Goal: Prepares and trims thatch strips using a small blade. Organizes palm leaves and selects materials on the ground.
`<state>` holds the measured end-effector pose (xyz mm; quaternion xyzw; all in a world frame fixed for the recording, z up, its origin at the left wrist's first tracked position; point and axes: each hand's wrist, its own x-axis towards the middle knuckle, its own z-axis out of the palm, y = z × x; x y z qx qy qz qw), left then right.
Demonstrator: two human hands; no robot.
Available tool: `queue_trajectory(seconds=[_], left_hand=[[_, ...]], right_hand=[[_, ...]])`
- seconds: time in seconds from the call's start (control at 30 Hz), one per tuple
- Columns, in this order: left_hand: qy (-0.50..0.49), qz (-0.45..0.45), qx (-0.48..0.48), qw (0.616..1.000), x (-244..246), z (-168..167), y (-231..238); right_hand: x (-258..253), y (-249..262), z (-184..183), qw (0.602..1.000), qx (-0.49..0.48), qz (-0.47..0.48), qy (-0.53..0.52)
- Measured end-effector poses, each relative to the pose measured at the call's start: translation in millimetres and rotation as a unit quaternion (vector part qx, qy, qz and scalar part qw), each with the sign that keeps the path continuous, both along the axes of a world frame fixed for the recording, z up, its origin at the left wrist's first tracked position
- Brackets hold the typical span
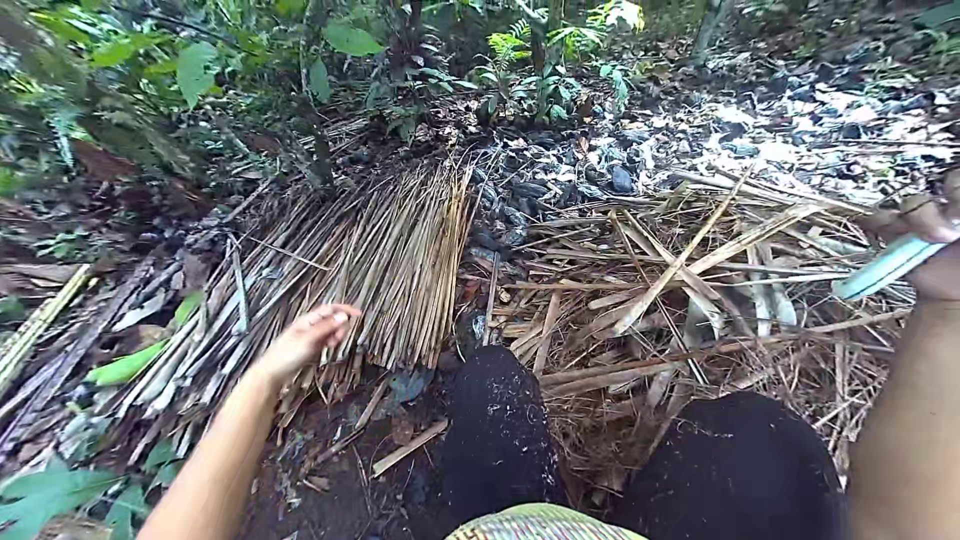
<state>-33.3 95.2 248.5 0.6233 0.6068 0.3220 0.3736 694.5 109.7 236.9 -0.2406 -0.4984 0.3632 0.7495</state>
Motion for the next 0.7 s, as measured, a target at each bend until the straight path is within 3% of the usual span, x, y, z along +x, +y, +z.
queue_trajectory(seconds=[0.07,0.13,0.2,0.27,0.37,0.47,0.53,0.7], left_hand=[[0.12,-0.022,0.135,0.983,8,50,8],[0.188,-0.01,0.281,0.941,25,98,5],[0.163,0.026,0.418,0.893,46,133,-4],[0.061,0.033,0.529,0.846,67,148,-14],[-0.064,0.027,0.628,0.775,105,133,-30],[-0.111,-0.017,0.64,0.76,145,92,-41],[-0.152,-0.021,0.625,0.765,167,65,-49],[-0.289,0.033,0.585,0.757,136,15,-69]], right_hand=[[-49,-13,21,0.994,-0.062,-0.019,-0.085],[-107,-25,36,0.977,-0.146,-0.034,-0.151],[-159,-30,41,0.963,-0.189,0.009,-0.193],[-207,-33,40,0.957,-0.179,0.112,-0.198],[-277,-34,37,0.917,-0.146,0.342,-0.145],[-331,-30,39,0.853,-0.136,0.502,-0.045],[-342,-23,39,0.844,-0.128,0.521,0.016],[-308,1,23,0.907,-0.121,0.39,0.102]])
